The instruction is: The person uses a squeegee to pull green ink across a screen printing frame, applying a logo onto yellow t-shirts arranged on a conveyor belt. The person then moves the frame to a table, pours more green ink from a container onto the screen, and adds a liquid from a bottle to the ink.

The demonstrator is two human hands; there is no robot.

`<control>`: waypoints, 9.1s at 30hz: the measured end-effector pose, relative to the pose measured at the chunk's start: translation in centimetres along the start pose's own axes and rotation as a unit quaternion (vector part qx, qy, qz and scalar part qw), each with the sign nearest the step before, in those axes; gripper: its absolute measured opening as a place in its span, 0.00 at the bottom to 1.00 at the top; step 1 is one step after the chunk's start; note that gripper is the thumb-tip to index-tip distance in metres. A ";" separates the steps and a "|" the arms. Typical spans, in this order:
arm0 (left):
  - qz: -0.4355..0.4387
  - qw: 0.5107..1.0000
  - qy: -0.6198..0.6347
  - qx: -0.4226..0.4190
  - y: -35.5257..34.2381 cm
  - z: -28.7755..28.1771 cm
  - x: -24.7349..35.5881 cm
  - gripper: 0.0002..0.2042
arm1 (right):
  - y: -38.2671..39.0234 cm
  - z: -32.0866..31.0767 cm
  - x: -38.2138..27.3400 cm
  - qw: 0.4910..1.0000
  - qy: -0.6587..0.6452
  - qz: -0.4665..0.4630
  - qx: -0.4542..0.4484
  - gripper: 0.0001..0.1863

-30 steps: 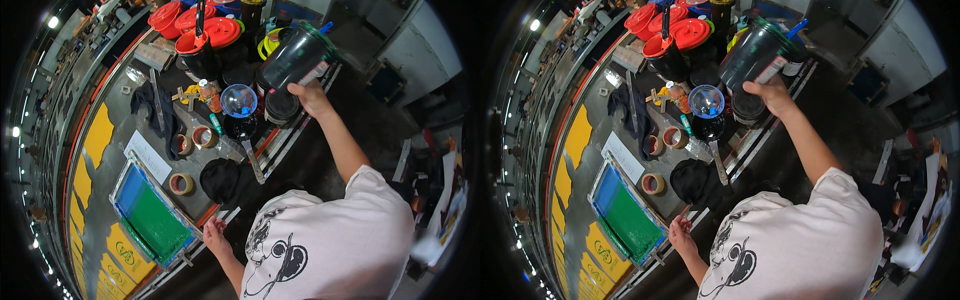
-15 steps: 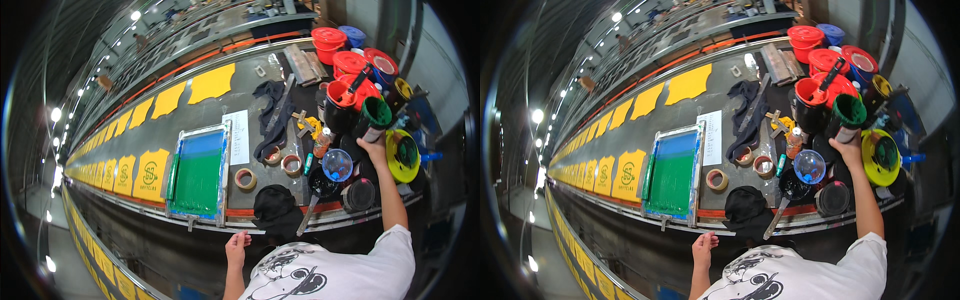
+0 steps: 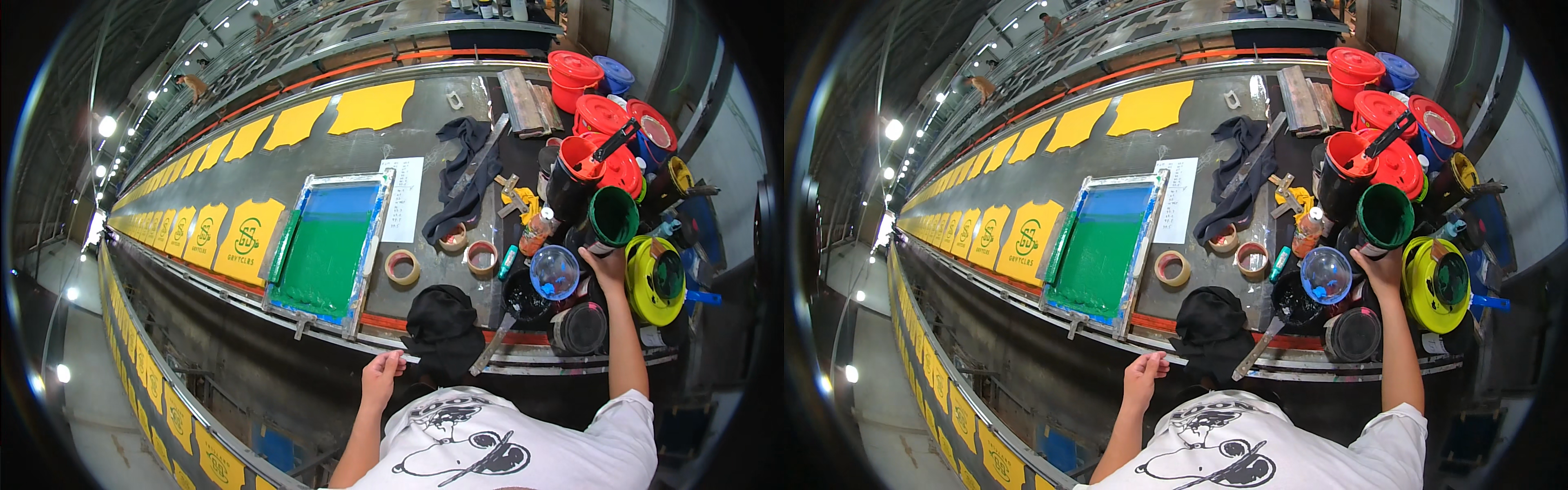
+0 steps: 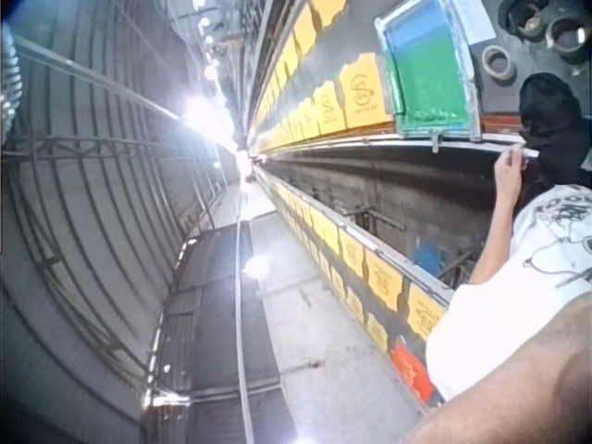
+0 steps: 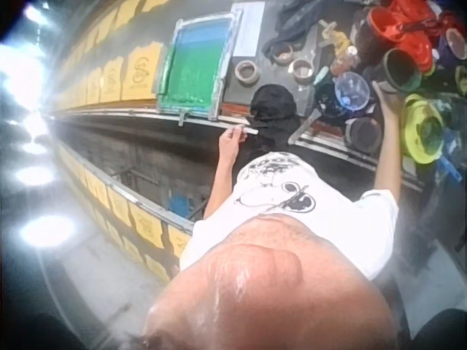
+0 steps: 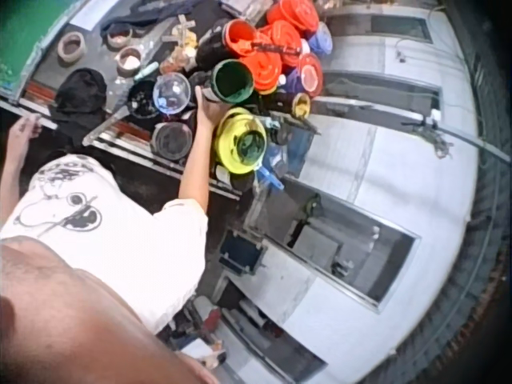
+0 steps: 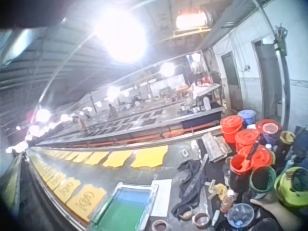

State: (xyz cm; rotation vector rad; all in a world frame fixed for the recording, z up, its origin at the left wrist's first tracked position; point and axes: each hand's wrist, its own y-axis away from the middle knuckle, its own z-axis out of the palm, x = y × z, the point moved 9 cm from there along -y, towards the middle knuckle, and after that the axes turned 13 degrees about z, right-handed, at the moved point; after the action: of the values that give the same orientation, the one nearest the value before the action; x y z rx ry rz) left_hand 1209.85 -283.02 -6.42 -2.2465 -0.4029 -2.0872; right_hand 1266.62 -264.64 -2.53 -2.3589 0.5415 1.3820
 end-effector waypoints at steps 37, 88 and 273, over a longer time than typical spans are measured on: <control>-0.047 0.998 0.019 0.023 1.2 -3.8 -4.3 0.17 | 6.3 -11.0 -6.4 0.979 -0.011 -0.054 0.194 0.30; 0.286 0.481 0.678 -0.477 3.0 -12.4 32.6 0.32 | 35.8 8.8 -24.8 0.973 -0.196 -0.066 0.102 0.15; 0.381 0.767 -0.276 -0.436 -27.4 -24.8 9.9 0.12 | 31.9 45.3 -40.4 0.684 0.558 -0.306 -0.357 0.30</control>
State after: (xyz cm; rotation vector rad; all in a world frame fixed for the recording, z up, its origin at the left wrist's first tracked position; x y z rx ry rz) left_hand 1180.19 -260.26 1.71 -2.6560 1.5341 -1.2034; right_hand 1198.95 -264.53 8.73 -3.3174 -0.6877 -0.4026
